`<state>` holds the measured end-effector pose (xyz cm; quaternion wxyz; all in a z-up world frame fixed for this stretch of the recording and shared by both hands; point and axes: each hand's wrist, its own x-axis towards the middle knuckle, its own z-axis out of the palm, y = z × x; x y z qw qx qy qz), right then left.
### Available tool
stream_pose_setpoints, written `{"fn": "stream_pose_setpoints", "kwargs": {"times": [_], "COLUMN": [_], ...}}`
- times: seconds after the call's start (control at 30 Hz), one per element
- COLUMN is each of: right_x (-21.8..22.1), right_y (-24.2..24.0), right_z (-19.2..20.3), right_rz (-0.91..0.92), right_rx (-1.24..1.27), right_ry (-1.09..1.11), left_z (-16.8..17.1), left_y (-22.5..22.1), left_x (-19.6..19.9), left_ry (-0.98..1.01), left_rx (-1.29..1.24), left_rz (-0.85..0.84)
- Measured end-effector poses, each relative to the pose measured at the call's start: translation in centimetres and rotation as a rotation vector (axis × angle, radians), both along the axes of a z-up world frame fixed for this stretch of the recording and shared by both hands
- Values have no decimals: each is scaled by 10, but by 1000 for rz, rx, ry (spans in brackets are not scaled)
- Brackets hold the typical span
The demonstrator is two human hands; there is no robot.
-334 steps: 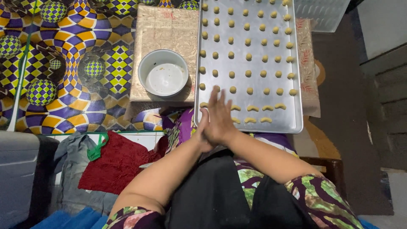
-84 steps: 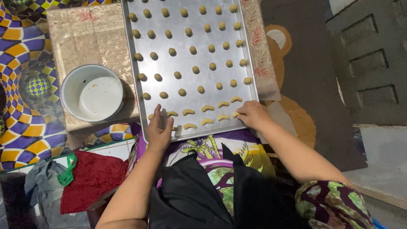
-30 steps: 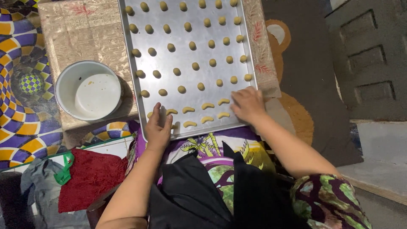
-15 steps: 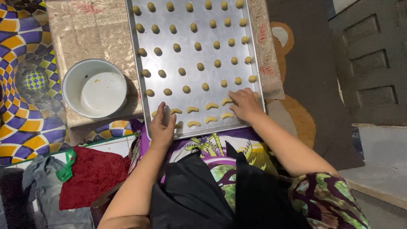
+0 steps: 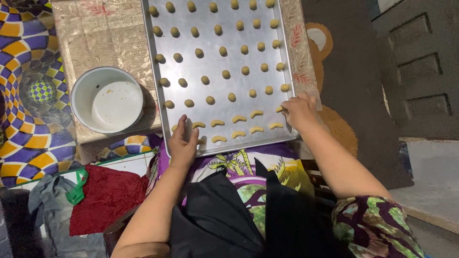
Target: Shaping small portions of dough into crescent shapes by rolling them between palms and placing them on a baking tray.
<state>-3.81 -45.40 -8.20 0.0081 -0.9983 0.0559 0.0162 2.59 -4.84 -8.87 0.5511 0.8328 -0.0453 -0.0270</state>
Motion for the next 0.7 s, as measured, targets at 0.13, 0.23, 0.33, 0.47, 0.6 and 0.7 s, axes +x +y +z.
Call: {"fn": "stream_pose_setpoints", "kwargs": {"times": [0.13, 0.23, 0.33, 0.47, 0.6, 0.7], "right_x": [1, 1, 3, 6, 5, 7], "right_y": [9, 17, 22, 23, 25, 25], "right_z": [5, 2, -3, -2, 4, 5], "right_rz": [-65, -46, -10, 10, -10, -37], "right_rx": [8, 15, 41, 84, 142, 203], "right_ry": [32, 36, 8, 26, 60, 103], "left_z": [0, -4, -4, -1, -3, -3], "left_y": [0, 1, 1, 0, 0, 0], "left_x": [0, 1, 1, 0, 0, 1], "left_ry": [2, -10, -21, -20, -24, -51], "left_rx": [13, 11, -2, -6, -6, -8], "left_rz": [-2, -12, -14, -14, -7, -5]}}
